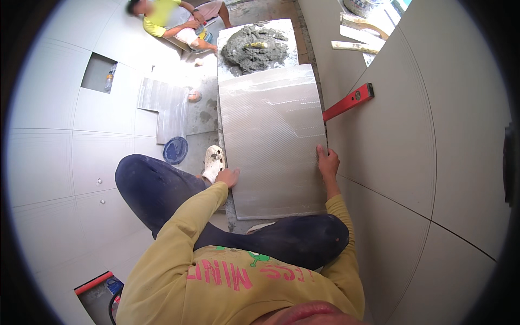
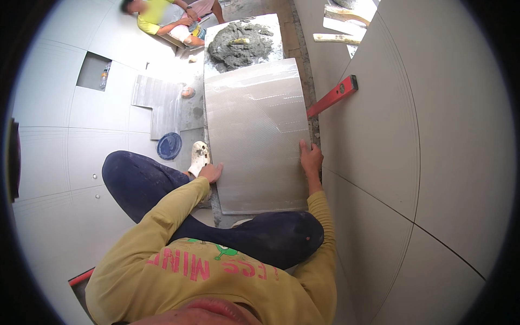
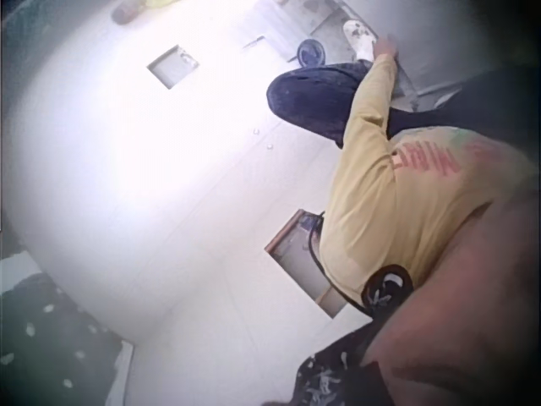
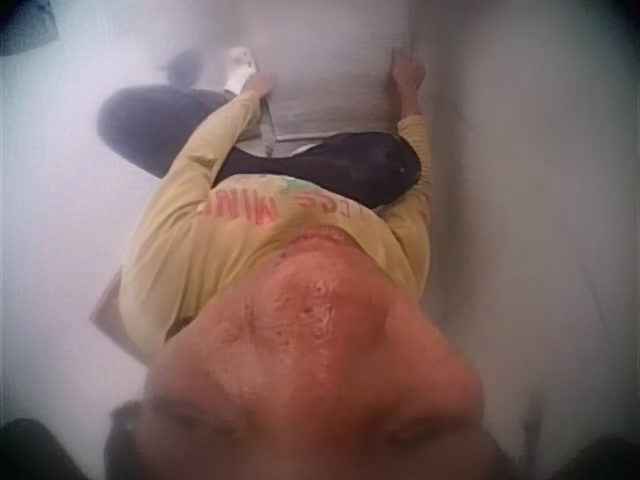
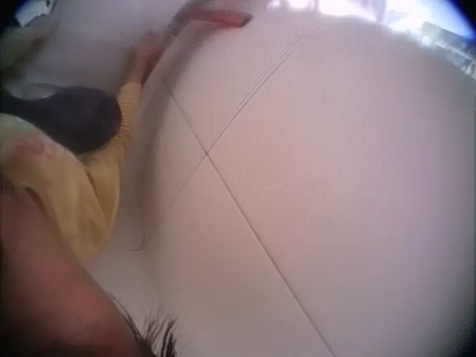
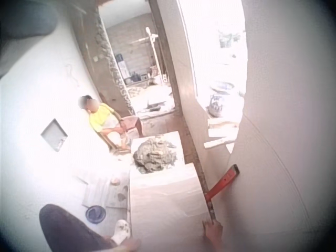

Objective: The person checks the alignment of a wall tile using a spirit level and taps it with a rubber mallet. They then pick up a new tile, wipe it with a sponge, and apply cement to its back using a trowel.

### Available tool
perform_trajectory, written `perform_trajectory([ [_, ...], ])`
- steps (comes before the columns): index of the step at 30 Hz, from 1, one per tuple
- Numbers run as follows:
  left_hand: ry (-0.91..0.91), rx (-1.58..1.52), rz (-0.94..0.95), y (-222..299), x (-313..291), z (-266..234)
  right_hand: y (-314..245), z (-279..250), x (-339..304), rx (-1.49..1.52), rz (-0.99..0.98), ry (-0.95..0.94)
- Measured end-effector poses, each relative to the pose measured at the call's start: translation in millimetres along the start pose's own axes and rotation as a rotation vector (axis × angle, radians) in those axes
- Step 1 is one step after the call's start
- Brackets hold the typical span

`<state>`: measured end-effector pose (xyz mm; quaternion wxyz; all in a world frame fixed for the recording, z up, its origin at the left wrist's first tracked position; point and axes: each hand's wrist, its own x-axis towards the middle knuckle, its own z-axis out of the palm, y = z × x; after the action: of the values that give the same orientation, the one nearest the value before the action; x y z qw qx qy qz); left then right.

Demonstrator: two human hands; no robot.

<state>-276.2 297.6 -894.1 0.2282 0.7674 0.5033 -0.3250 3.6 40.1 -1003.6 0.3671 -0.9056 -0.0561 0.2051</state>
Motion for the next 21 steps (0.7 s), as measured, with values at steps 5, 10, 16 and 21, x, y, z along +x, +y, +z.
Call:
perform_trajectory([
  [5, -0.024, 0.027, 0.003, -6, 9, -28, -30, -10, -16, 0.011, 0.017, -0.111],
  [10, 0.069, 0.160, 0.195, 53, -23, -57, -20, -28, -20, 0.099, -0.029, -0.155],
  [16, 0.138, 0.006, 0.630, 131, -106, -103, -13, -11, -19, 0.090, -0.009, -0.164],
  [21, 0.038, -0.240, 0.823, 147, -154, -156, 16, 4, -3, 0.075, -0.058, -0.176],
])
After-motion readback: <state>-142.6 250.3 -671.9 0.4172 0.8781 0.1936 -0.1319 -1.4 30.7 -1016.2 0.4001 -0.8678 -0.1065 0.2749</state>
